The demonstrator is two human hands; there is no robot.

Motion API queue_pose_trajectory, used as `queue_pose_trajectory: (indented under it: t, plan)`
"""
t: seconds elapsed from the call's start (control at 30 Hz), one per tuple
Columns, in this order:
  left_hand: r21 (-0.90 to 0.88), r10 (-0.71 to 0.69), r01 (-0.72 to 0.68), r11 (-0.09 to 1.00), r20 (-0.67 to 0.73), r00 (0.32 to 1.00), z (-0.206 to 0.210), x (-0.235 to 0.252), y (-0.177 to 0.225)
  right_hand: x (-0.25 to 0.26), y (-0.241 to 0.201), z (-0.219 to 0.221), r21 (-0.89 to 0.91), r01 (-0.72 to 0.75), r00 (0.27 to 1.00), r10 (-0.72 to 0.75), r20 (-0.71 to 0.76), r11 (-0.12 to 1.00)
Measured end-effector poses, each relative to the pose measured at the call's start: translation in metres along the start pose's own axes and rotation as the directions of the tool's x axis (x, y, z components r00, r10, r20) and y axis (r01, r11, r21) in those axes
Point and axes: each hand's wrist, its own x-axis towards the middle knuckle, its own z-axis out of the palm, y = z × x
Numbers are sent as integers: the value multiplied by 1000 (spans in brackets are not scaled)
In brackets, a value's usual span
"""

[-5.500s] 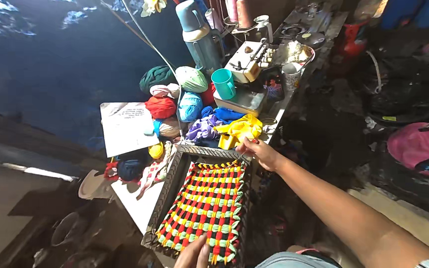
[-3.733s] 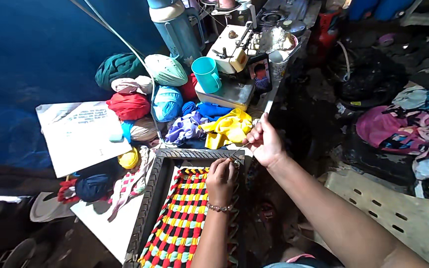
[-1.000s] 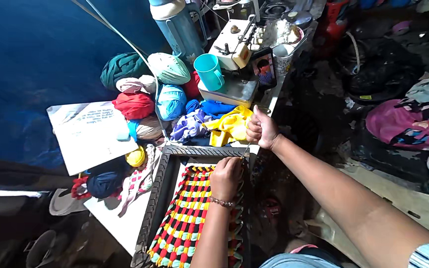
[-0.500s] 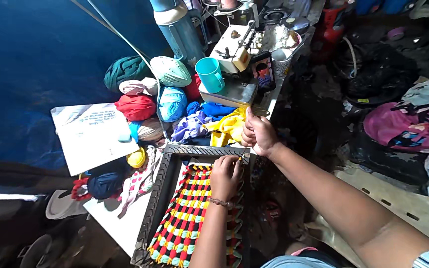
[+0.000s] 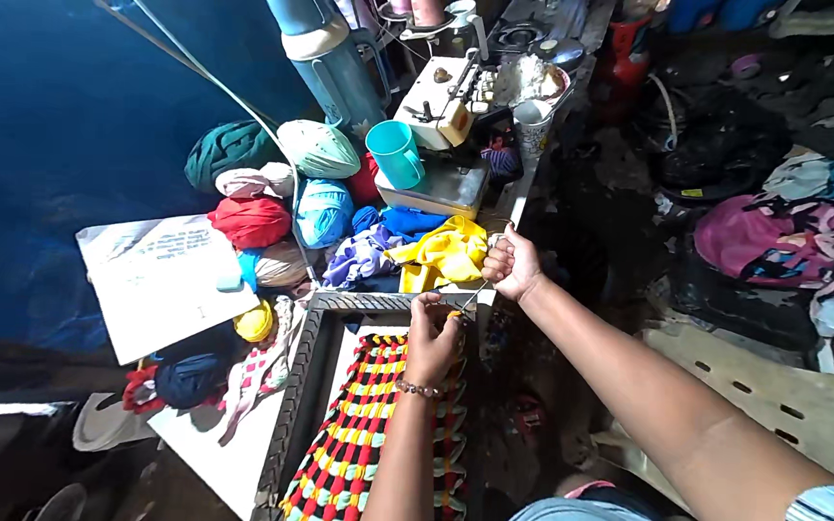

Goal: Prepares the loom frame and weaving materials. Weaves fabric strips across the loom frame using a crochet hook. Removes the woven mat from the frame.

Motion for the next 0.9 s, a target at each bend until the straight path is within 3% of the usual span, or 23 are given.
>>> queue_pose_trajectory:
  t: [0.1, 0.17, 0.3, 0.43, 0.53, 0.7, 0.9]
  plan:
    - [8, 18, -17, 1000, -79, 997, 5, -1, -2, 4, 4, -5, 84, -24, 993, 34, -111, 996]
    - [168, 95, -75, 983, -118, 988, 7, -2, -8, 5, 5, -7, 108, -53, 984, 71, -166, 993]
    - [531, 342, -217, 819, -147, 928, 16, -10, -9, 9, 7, -8, 101, -94, 964, 116, -240, 990]
    - [655, 473, -257, 710, -173, 864, 27, -12, -7, 8, 9, -12, 104, -64, 983, 80, -164, 993]
    - [610, 409, -240, 755, -153, 899, 24, -14, -5, 10, 11, -13, 60, -17, 1000, 18, -19, 998]
    - [503, 327, -227, 834, -121, 937, 14, -8, -14, 20, 15, -13, 49, -51, 998, 52, -32, 998]
    - [472, 218, -153, 868, -86, 972, 8, -9, -4, 18, 16, -6, 47, 12, 992, -18, 128, 999]
